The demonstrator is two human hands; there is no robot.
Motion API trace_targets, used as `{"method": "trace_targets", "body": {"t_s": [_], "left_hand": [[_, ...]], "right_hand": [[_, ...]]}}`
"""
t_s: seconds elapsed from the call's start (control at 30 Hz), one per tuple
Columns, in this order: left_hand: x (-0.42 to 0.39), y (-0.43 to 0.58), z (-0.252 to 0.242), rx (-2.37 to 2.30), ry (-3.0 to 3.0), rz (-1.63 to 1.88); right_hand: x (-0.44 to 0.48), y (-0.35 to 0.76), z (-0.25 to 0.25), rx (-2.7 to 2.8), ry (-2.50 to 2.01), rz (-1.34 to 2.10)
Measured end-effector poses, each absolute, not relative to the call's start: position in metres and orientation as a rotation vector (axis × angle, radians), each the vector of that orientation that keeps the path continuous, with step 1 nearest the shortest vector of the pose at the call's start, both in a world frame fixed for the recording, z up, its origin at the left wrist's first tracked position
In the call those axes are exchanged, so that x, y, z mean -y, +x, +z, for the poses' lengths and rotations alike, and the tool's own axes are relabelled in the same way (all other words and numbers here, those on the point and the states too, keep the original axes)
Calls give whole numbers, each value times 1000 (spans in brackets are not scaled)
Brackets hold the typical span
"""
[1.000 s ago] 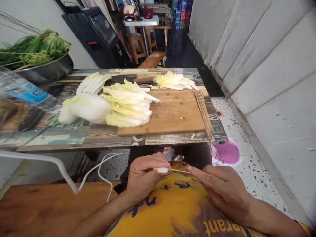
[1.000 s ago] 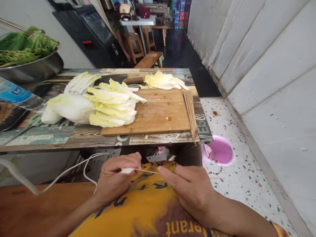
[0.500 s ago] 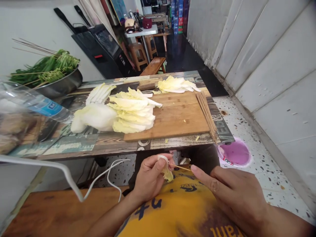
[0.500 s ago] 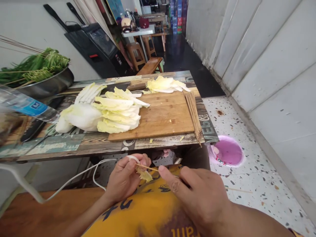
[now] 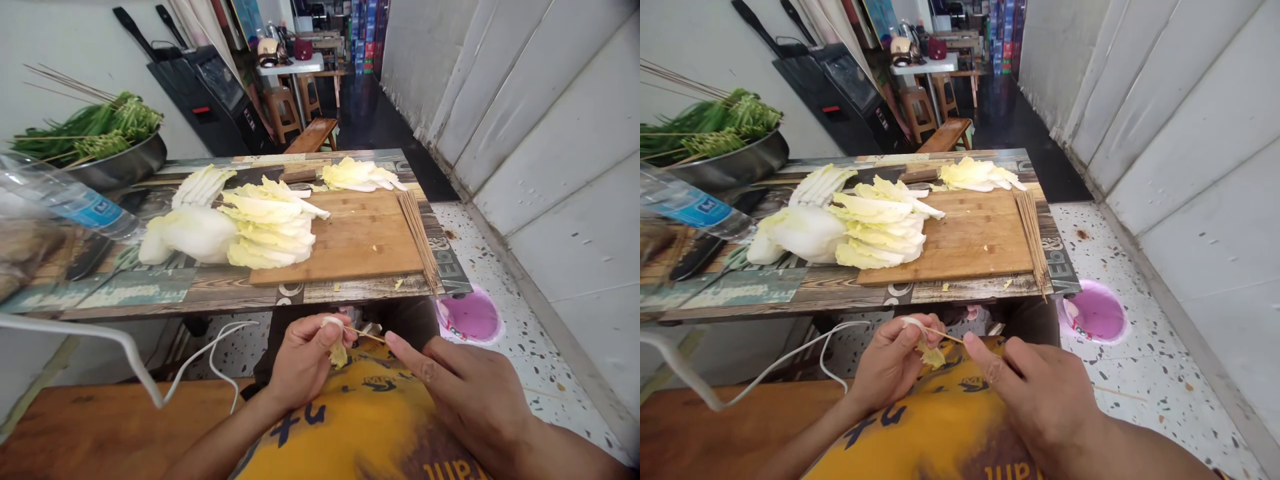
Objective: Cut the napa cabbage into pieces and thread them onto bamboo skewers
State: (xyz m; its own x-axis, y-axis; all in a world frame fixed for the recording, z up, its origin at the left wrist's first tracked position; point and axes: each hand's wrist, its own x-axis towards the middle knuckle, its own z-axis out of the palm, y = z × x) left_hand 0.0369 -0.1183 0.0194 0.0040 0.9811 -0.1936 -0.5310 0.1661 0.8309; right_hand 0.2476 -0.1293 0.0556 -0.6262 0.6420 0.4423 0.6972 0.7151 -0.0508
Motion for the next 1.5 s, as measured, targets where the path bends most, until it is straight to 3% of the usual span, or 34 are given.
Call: {"method": "trace_targets", "body": {"t_s": [0.47, 0.83, 1.17, 1.5], "left_hand": [[120, 32, 12, -969, 984, 1368], [121, 31, 19, -771, 1297, 1336], [117, 31, 16, -937, 1008, 1538], [115, 39, 15, -939, 428, 1349]], "right_hand": [[129, 249, 57, 2493, -1024, -133], [124, 257, 57, 2496, -959, 290], [131, 266, 66, 2484, -986, 65], [123, 247, 54, 2523, -1012, -62]]}}
